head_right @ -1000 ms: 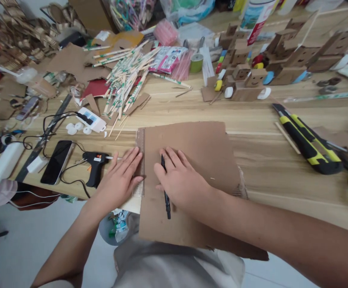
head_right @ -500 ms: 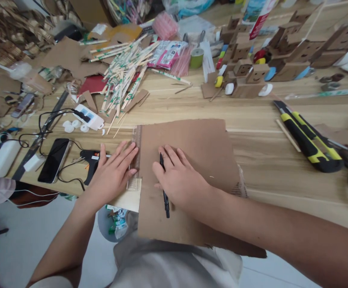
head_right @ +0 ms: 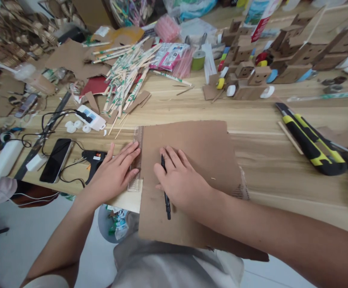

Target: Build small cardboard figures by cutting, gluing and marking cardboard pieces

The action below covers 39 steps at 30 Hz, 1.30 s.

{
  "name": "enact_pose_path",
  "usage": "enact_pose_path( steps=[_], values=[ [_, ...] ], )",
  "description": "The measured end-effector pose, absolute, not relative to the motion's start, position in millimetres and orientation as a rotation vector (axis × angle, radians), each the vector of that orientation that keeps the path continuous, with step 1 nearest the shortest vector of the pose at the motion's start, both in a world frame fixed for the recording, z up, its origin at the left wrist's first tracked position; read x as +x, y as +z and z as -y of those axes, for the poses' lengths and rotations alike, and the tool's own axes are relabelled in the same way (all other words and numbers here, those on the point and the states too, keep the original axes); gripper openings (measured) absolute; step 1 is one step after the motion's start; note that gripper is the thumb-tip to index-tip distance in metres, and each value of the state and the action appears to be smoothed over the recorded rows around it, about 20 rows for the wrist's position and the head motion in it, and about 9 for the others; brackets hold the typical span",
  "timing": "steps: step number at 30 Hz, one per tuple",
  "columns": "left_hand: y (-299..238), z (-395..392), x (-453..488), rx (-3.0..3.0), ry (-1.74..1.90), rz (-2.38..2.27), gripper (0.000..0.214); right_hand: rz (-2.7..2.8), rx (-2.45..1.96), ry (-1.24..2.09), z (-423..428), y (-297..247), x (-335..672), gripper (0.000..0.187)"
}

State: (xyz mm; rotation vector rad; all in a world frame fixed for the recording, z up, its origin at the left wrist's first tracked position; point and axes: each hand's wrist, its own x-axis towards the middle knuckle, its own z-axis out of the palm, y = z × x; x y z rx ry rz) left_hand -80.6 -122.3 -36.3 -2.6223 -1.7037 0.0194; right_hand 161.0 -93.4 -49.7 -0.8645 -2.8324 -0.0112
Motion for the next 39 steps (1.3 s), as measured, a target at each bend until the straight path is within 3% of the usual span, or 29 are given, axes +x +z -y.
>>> enact_pose_path(
  steps=[39],
  values=[
    [-34.0, 116.4, -83.9, -2.741, 0.005, 1.578, 0.048, 2.817, -0.880, 0.055, 95.7, -50.1, 159.1, 0.020]
  ],
)
